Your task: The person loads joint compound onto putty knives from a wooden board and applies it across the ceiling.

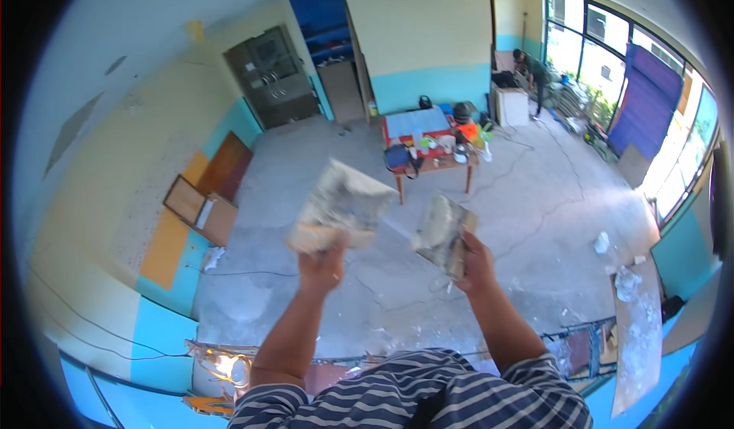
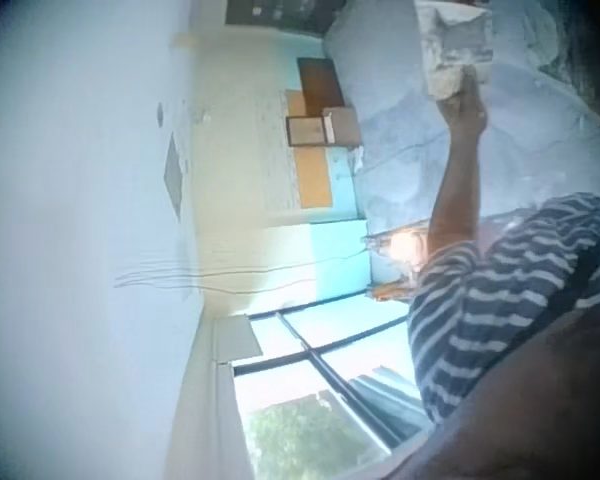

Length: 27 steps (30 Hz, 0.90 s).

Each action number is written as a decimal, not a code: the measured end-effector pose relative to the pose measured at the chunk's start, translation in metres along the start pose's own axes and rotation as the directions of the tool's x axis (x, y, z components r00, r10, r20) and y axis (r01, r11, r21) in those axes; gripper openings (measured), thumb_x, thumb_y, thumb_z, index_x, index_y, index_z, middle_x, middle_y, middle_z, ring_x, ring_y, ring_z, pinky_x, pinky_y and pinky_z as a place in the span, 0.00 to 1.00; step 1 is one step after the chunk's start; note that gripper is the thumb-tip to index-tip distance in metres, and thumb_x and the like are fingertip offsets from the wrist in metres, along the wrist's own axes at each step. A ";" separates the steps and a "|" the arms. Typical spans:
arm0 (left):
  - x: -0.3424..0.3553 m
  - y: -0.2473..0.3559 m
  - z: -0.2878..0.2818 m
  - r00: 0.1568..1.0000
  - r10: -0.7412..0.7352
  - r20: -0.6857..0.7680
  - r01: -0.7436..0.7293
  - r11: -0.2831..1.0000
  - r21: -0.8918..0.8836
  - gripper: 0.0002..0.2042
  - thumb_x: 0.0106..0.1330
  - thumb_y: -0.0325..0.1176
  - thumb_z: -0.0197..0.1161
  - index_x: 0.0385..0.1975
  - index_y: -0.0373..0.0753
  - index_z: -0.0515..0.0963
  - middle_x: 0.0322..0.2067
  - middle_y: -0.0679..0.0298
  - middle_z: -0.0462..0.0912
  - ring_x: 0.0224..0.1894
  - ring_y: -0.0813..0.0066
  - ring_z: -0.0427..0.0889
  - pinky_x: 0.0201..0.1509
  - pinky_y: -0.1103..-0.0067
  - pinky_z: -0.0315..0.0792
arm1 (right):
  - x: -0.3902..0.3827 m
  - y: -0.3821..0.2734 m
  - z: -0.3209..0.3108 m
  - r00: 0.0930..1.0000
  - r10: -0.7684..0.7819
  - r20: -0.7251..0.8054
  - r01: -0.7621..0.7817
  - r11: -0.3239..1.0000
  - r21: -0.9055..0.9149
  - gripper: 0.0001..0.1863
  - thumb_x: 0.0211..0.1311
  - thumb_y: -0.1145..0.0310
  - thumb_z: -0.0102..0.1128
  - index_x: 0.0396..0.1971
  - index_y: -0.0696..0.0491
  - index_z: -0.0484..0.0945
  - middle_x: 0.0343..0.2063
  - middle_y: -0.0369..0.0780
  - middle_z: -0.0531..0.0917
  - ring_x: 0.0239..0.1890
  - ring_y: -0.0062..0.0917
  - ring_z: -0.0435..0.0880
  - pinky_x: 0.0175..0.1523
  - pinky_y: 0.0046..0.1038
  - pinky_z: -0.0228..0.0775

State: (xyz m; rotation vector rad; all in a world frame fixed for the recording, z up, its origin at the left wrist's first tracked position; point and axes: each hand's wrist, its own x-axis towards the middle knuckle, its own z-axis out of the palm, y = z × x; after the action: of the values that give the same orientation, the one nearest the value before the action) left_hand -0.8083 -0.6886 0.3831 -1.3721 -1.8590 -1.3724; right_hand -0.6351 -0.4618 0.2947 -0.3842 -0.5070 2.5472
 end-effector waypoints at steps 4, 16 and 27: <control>-0.036 0.067 0.064 0.978 -0.103 0.179 0.161 0.925 -0.343 0.16 0.59 0.21 0.60 0.48 0.33 0.74 0.44 0.50 0.78 0.45 0.53 0.79 0.48 0.70 0.73 | -0.012 -0.010 0.004 0.998 -0.029 -0.059 0.027 0.999 -0.027 0.19 0.68 0.62 0.50 0.51 0.60 0.69 0.44 0.44 0.80 0.42 0.31 0.83 0.49 0.33 0.77; -0.066 0.051 0.113 0.944 -0.017 0.329 0.023 1.000 -0.014 0.25 0.46 0.17 0.59 0.49 0.36 0.73 0.48 0.53 0.77 0.52 0.52 0.75 0.55 0.67 0.72 | -0.028 -0.049 -0.019 0.984 -0.121 -0.130 0.095 0.977 -0.191 0.18 0.68 0.65 0.49 0.54 0.58 0.66 0.41 0.42 0.79 0.39 0.29 0.82 0.44 0.32 0.79; -0.115 0.019 0.122 0.505 -0.749 0.429 0.805 0.588 0.079 0.17 0.54 0.22 0.60 0.46 0.33 0.74 0.45 0.49 0.78 0.48 0.55 0.79 0.51 0.71 0.74 | -0.032 -0.063 -0.042 0.971 -0.230 -0.061 0.215 0.959 -0.184 0.20 0.70 0.63 0.47 0.57 0.56 0.65 0.47 0.40 0.76 0.47 0.28 0.79 0.52 0.32 0.73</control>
State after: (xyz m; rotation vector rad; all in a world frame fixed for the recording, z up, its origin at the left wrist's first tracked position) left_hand -0.7217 -0.6302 0.2506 -0.9036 -2.9862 -1.7039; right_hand -0.5665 -0.4166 0.2900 -0.4646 -0.7058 2.2676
